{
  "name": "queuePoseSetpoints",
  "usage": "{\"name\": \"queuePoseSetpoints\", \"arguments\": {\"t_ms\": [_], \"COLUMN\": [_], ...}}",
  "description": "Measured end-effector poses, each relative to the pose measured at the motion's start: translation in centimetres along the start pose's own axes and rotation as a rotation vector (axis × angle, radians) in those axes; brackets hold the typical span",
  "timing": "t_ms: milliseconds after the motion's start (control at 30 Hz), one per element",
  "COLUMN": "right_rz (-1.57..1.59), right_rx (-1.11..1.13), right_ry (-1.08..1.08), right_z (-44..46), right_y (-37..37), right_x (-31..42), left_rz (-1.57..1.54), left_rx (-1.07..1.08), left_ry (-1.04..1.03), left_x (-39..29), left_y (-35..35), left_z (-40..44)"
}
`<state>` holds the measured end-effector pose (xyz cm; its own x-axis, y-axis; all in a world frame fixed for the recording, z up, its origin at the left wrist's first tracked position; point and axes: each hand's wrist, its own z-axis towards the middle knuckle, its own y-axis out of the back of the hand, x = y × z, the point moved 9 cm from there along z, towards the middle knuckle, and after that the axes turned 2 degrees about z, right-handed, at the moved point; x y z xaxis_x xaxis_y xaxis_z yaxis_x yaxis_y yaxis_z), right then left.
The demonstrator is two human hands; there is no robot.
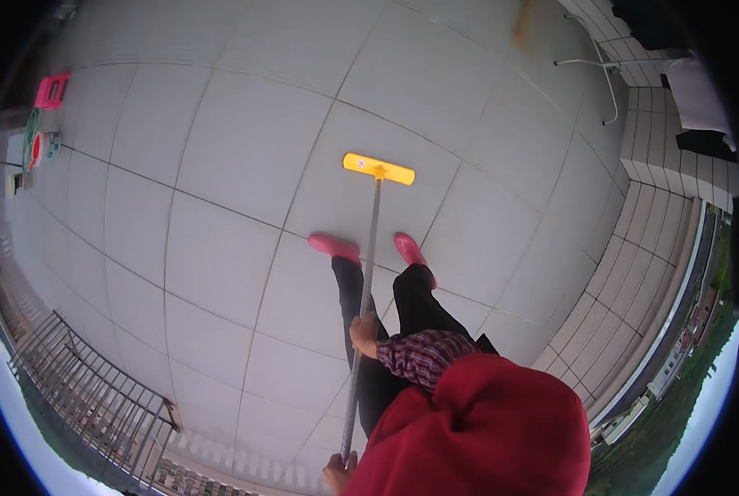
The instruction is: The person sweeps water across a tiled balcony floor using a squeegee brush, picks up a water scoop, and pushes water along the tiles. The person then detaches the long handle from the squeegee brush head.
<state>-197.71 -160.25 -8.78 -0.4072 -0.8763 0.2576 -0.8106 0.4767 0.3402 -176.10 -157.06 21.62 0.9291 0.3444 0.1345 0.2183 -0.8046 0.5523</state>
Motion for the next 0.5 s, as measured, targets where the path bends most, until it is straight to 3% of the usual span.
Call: {"name": "queuePoseSetpoints", "arguments": {"t_ms": [67, 200, 300, 433, 467, 500], "right_rz": [0.080, 0.207, 0.352, 0.200, 0.032, 0.110], "right_rx": [0.111, 0.041, -0.021, -0.222, -0.400, -0.284], "right_ry": [-0.142, -0.210, -0.013, 0.263, 0.377, 0.288], "right_z": [-3.0, -1.9, 5.1, 16.9, 20.2, 21.1], "right_y": [0.2, 3.7, 10.0, 19.8, 21.6, 23.0], "right_x": [-5.0, -3.6, 4.1, 16.8, 19.2, 21.2], "left_rz": [0.026, 0.194, 0.250, 0.090, 0.016, -0.048], "left_rx": [-0.034, -0.035, -0.290, -0.272, -0.288, -0.242], "left_ry": [-0.014, -0.017, -0.220, -0.391, -0.459, -0.521], "left_x": [0.4, 0.3, -8.6, -24.6, -28.3, -31.8], "left_y": [0.1, 0.3, -2.2, -6.5, -7.3, -8.2], "left_z": [-1.5, -3.5, 0.6, 5.7, 6.6, 7.1]}}
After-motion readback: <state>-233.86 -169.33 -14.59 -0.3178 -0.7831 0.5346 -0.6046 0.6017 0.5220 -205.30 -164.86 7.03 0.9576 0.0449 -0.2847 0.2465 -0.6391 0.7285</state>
